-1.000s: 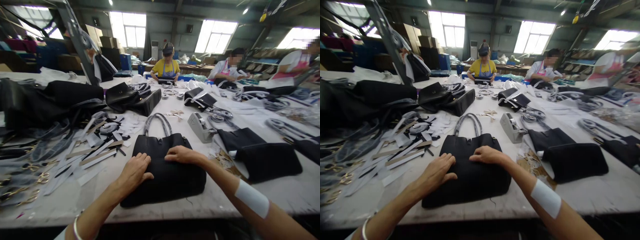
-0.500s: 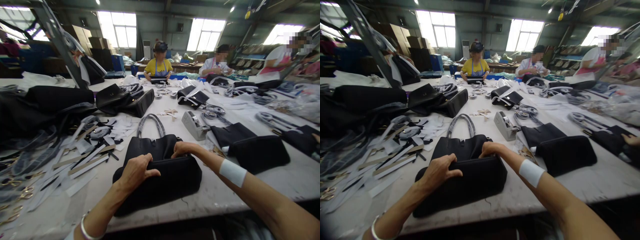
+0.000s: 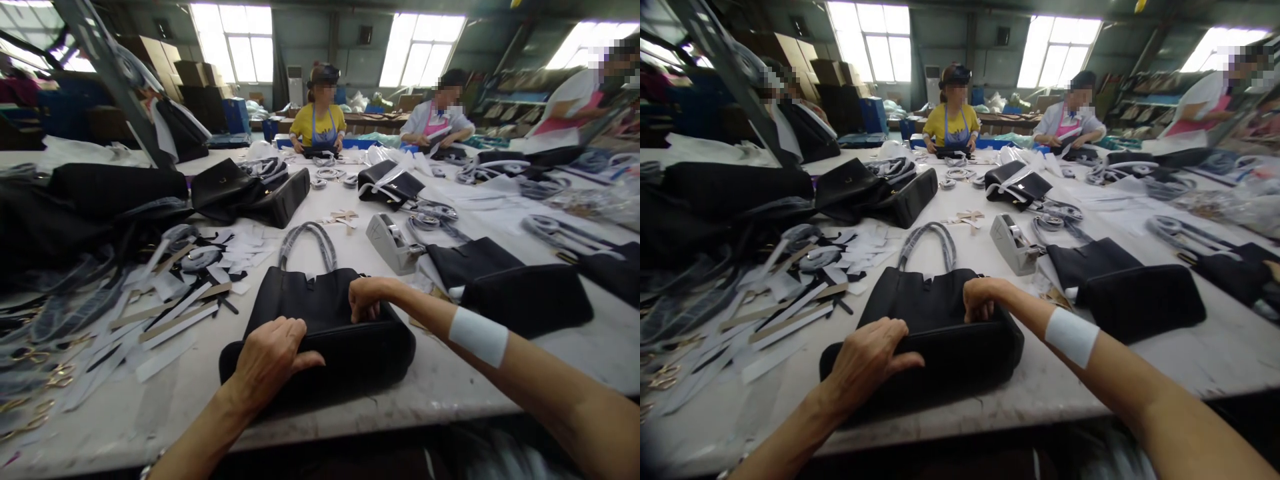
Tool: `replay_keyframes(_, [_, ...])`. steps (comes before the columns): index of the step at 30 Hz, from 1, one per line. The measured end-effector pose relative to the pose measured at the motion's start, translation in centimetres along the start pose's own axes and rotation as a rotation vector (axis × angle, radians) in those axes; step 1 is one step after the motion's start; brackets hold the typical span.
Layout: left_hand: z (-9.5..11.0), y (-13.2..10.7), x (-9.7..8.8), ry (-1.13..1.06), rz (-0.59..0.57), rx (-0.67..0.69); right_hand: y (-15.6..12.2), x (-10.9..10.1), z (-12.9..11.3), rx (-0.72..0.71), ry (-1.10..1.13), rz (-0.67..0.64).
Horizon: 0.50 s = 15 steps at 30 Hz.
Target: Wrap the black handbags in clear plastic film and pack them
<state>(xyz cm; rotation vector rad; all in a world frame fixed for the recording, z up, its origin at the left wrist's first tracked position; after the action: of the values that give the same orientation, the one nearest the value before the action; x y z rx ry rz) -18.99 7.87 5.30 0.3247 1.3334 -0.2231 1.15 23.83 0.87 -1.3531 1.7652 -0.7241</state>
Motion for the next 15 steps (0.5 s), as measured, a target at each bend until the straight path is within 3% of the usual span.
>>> replay_keyframes(3, [-0.7,1.0,0.4,-0.02,-0.08,-0.077,-1.3,-0.2,0.2,-0.05,0.019,-0.021])
replay_keyframes(10, [-1.8,3.3,2.3,-0.163,-0.227,-0.166,-3.6,2.2,3.0,-0.148,0.133,0.154])
replay_keyframes(15, [-2.6,4.4,3.5,-0.162,-0.305,-0.158,-6.0,3.9,6.2,-0.3,0.43,0.365])
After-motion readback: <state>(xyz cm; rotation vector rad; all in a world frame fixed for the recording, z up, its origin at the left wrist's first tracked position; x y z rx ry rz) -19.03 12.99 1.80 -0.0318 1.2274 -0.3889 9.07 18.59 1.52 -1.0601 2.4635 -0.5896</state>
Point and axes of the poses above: each hand's wrist, its own y-axis towards the middle knuckle, its own x-axis out of the palm, z = x × y, the point moved 3 cm from there along y, towards the middle knuckle, and after that the axes turned 6 degrees about -z, right-handed, at the moved point
